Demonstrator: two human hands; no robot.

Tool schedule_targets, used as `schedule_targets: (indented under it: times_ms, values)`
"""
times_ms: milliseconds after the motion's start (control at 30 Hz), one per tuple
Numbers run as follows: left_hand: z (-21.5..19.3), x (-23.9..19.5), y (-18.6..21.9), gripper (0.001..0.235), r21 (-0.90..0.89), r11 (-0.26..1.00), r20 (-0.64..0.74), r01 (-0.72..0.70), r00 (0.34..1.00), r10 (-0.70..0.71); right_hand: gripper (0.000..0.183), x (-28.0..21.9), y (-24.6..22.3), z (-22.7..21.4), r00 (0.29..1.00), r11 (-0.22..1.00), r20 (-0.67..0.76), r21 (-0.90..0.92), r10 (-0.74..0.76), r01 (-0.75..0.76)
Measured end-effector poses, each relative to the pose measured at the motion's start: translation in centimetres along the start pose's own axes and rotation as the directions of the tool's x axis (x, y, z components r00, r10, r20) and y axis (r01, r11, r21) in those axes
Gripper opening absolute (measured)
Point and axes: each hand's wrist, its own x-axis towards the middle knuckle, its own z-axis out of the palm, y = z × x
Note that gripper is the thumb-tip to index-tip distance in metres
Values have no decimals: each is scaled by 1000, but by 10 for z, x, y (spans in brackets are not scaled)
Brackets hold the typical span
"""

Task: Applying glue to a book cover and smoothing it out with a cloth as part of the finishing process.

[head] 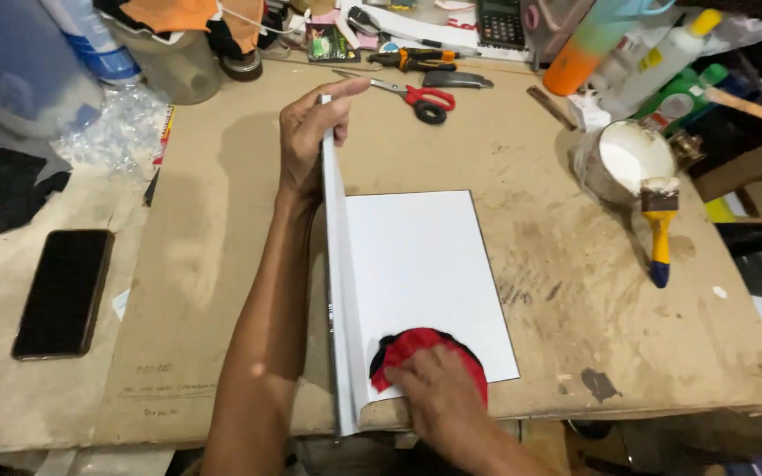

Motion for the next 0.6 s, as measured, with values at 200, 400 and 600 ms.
schedule_targets:
  times_ms: [200,400,600]
  values:
    - [-4,4,1,47,58,996,-2,-71,997,71,47,109,55,31,361,630,-555,-432,-750,645]
    - [-3,4,-6,45,37,995,7,-92,996,92,44,112,50,21,88,420,-593,-449,-801,789]
    - [1,-3,-4,46,74,996,7,-55,998,55,54,99,25,10,293,513,-586,-249,-755,822]
